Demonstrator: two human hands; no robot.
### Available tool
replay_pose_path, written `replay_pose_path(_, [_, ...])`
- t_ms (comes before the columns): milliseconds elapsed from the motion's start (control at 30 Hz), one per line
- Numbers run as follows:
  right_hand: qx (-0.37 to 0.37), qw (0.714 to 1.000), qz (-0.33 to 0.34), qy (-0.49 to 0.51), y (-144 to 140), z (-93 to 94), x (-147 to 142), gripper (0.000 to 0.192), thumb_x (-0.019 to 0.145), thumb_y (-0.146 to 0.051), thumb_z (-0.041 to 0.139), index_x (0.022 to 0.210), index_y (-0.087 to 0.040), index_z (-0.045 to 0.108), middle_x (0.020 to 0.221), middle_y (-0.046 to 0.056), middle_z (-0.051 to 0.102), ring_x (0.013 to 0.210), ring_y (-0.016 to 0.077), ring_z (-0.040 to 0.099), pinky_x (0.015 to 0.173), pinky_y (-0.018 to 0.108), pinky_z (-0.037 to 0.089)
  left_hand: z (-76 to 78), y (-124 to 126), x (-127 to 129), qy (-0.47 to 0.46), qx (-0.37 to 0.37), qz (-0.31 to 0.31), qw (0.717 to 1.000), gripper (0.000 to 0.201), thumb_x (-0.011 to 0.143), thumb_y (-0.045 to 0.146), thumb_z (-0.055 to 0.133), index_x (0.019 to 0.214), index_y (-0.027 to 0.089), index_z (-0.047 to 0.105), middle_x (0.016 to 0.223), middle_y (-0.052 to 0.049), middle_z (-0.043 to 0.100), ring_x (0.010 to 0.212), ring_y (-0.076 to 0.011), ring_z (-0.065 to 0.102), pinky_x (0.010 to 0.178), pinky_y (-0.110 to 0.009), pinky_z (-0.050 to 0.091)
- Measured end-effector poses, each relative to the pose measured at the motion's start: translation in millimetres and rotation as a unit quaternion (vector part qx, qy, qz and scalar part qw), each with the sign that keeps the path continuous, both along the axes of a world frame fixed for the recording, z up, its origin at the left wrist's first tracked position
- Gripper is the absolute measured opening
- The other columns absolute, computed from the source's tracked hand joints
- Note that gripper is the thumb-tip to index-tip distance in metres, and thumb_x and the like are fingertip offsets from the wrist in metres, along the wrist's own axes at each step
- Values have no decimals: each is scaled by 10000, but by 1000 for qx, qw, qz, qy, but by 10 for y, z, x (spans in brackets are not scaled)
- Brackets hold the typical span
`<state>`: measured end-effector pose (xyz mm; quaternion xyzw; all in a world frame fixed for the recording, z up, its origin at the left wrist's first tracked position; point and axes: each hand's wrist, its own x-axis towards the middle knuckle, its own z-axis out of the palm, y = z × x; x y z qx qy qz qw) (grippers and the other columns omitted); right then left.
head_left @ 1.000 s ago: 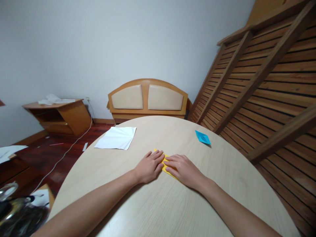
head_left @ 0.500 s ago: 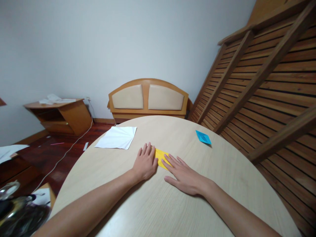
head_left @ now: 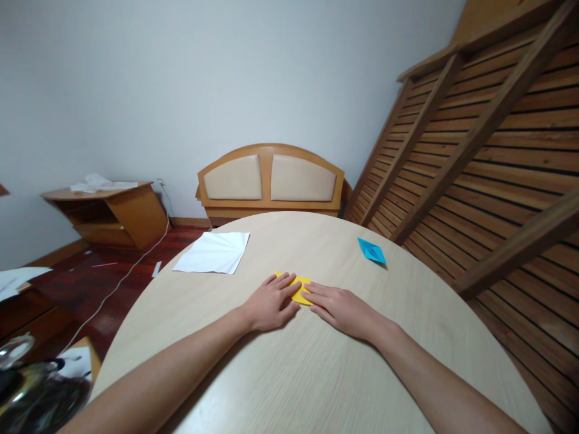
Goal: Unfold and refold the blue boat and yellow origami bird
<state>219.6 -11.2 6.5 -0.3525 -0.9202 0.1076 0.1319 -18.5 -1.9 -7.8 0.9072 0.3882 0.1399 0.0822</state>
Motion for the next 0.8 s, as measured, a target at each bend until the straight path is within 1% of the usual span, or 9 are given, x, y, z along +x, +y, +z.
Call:
replay_pose_path(133, [22,999,0,25,58,-30,45,391,966,-174,465,1320,-258,611,1348,64,634,1243,233,594,1066,414,471,-8,10,-11,-3,4,12,1000,539,929,407,536,1427,208,484,1515,-120,437,1418,-305,376,1159,-518,285])
replay_pose_path(233, [39,998,9,40,74,-40,50,447,917,-97,472,1316,-255,597,1310,56,659,1205,223,617,1044,400,488,6,26,-14,-26,21,23,999,440,933,352,532,1354,226,556,1429,-91,548,1353,-272,467,1135,-494,318])
replay_pose_path(300, [44,998,0,46,81,-47,53,452,902,-84,479,1303,-252,603,1301,54,663,1200,225,618,1040,402,488,24,40,-17,-47,35,28,998,373,927,304,540,1287,226,601,1338,-75,628,1271,-249,544,1103,-464,353])
replay_pose_path(400, [46,996,-36,63,95,-60,65,399,927,-114,468,1267,-249,629,1256,62,688,1128,230,660,989,401,518,53,63,-25,-73,48,27,996,294,910,250,571,1194,221,641,1215,-54,697,1126,-219,629,1026,-404,412])
replay_pose_path(500, [44,992,-64,103,100,-53,67,341,959,-169,462,1229,-257,650,1193,57,717,1053,225,690,941,388,535,67,84,-26,-76,58,32,995,205,903,239,604,1096,212,668,1065,-41,740,990,-211,668,941,-375,447])
replay_pose_path(567, [32,988,-71,131,92,-32,57,309,973,-197,459,1205,-256,654,1164,48,726,1027,213,695,918,365,535,65,94,-26,-69,63,43,995,136,913,255,607,1012,199,683,938,-38,748,881,-208,678,881,-365,463])
replay_pose_path(633, [18,984,-83,154,78,-3,44,275,984,-229,456,1169,-250,658,1114,38,737,978,199,703,876,339,535,58,98,-26,-69,68,59,994,132,931,278,593,941,188,688,837,-37,738,781,-200,672,821,-350,475])
replay_pose_path(700, [10,979,-103,175,66,26,34,241,987,-264,465,1120,-247,665,1057,29,746,927,192,707,833,320,530,49,96,-29,-80,72,74,991,147,940,281,583,920,183,691,805,-42,732,737,-195,665,771,-331,480])
replay_pose_path(800, [9,968,-137,209,57,59,34,203,978,-314,495,1049,-240,670,1005,22,748,890,188,702,803,304,514,36,84,-31,-122,71,90,986,142,942,273,579,957,186,691,841,-46,740,756,-195,670,725,-299,481])
